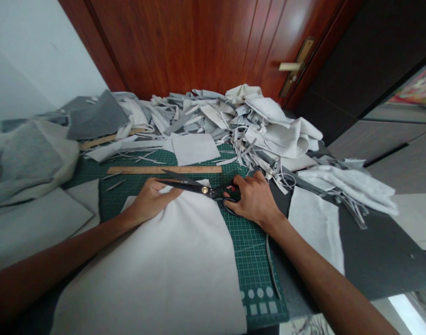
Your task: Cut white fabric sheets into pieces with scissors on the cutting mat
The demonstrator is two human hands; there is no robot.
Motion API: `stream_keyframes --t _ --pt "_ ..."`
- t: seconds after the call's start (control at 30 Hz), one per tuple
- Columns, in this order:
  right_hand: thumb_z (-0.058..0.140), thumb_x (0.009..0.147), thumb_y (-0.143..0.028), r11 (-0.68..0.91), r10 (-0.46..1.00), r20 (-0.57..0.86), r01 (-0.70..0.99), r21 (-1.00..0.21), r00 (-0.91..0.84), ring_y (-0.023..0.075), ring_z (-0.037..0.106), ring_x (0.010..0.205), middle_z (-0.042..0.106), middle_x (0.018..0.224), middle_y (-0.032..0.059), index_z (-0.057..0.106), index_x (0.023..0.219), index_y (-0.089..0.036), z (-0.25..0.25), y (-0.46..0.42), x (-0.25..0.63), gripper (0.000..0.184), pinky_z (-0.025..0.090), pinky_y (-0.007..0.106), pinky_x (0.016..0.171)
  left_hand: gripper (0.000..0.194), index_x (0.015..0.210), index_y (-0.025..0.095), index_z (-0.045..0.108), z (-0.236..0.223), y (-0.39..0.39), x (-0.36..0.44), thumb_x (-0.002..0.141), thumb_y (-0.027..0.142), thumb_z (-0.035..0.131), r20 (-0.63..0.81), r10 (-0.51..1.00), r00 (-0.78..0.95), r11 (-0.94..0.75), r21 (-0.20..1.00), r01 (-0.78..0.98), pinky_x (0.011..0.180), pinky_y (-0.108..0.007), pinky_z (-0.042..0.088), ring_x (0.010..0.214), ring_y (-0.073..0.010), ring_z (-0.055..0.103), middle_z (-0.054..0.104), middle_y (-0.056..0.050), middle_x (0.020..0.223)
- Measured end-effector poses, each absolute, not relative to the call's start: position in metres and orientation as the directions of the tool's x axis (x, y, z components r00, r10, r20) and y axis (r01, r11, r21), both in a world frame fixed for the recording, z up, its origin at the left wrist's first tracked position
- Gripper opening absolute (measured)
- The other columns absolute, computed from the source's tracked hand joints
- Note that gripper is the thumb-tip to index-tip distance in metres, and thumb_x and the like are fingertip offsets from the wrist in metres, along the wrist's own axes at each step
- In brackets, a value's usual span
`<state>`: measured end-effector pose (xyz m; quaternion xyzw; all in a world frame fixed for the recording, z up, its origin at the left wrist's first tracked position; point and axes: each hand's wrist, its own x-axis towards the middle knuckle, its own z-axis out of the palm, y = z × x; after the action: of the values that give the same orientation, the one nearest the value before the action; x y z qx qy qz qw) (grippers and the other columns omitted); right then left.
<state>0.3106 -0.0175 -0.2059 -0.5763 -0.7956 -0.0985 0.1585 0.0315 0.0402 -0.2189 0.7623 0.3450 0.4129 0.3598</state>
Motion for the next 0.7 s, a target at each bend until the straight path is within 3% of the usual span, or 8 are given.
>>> stream_keyframes --t 0.37,0.7 --pt "0.063 0.079 -0.044 0.337 0.89 0.33 0.941 -0.01 -0.315 0.0239 0.058 0.068 0.066 0.073 0.0045 0.058 0.086 -0.02 -0.2045 -0.0167 0.3117 0.025 0.035 0.038 0.082 0.019 0.092 0.019 0.082 -0.2238 0.0404 0.0331 0.084 0.034 0.073 0.353 0.844 0.404 -0.447 0.879 0.167 0.089 -0.032 0.06 0.094 -0.0242 0.077 0.082 -0.006 0.099" --pt "0.062 0.081 -0.042 0.324 0.888 0.354 0.946 -0.027 -0.294 0.022 0.056 0.064 0.064 0.069 0.003 0.058 0.081 -0.021 -0.2058 -0.0164 0.3126 0.021 0.035 0.038 0.081 0.016 0.088 0.019 0.081 -0.2222 0.0407 0.0319 0.087 0.031 0.069 0.408 0.808 0.425 -0.52 0.833 0.19 0.092 -0.032 0.059 0.093 -0.0231 0.076 0.082 -0.005 0.095"
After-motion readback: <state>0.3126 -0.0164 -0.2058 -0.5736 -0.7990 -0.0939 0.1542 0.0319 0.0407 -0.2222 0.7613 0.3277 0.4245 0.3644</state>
